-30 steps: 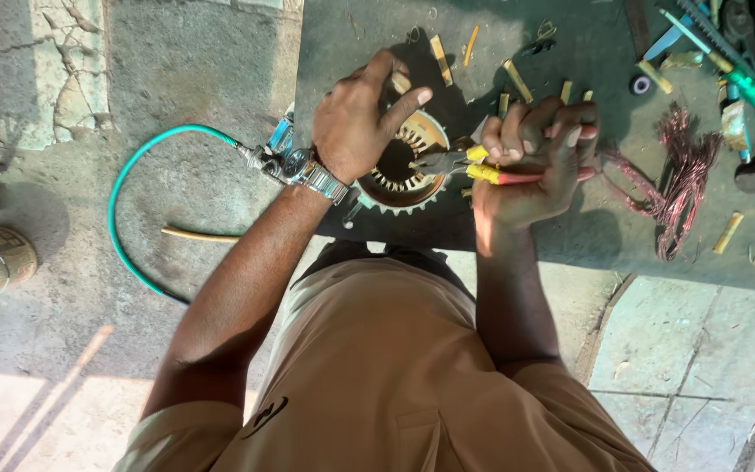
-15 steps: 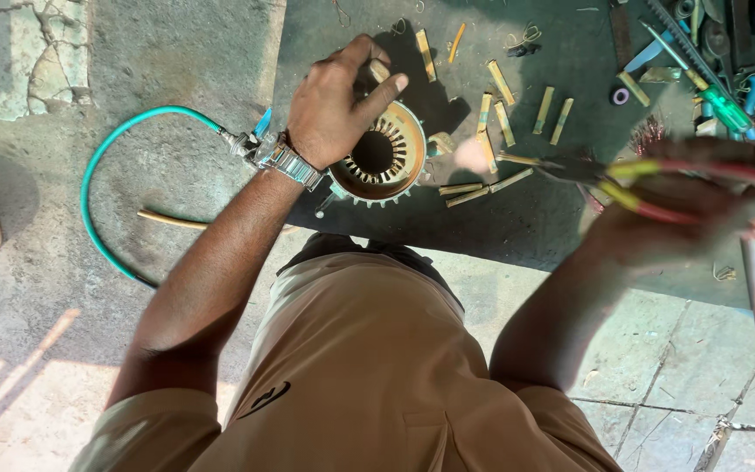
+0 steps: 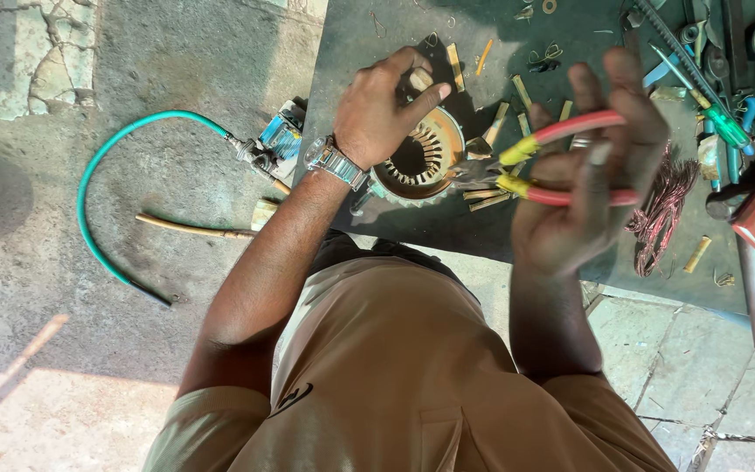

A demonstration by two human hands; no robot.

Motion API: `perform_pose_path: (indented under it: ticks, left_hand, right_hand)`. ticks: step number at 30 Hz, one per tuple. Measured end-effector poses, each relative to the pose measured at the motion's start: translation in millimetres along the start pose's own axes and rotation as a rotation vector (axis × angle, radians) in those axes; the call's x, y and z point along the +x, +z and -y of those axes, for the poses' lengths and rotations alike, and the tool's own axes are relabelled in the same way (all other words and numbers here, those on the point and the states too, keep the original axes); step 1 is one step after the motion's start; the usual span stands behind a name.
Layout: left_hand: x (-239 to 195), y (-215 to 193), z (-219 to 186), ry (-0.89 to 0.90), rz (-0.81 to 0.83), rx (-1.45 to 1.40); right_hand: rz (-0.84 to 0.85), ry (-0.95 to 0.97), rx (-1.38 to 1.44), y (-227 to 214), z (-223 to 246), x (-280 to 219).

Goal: The person uses pliers to remove copper wire coils from a motor stator. They repeatedly insert the pliers into the stator slots, grip the wire ends, and pull them out, placing the removed coils on the workbench.

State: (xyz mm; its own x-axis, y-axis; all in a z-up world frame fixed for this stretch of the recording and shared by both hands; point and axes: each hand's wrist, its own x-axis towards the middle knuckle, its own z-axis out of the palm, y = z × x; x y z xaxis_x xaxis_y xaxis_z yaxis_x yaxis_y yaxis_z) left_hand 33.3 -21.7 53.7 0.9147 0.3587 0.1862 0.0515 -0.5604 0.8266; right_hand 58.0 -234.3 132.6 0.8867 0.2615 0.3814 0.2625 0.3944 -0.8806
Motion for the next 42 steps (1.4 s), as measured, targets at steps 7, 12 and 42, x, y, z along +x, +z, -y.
perform_pose_path:
  ticks: [7,12,42]
  left_hand:
    - [0.2,-0.5,-1.0,-0.005,-0.012,-0.056]
    - [-0.9,1.5,2.8,0.007,-0.015,-0.103]
    - [1.0,-4.8,-10.5,-0.104,0.011,0.043]
  right_hand:
    - [0.087,-0.035,-0.211,21.9,-13.8,-14.7]
    - [0.116,-0.009,-0.272,24.2,-21.1,-23.7]
    - [-0.096,-0.130,0.217,25.4,-43.9,-9.1]
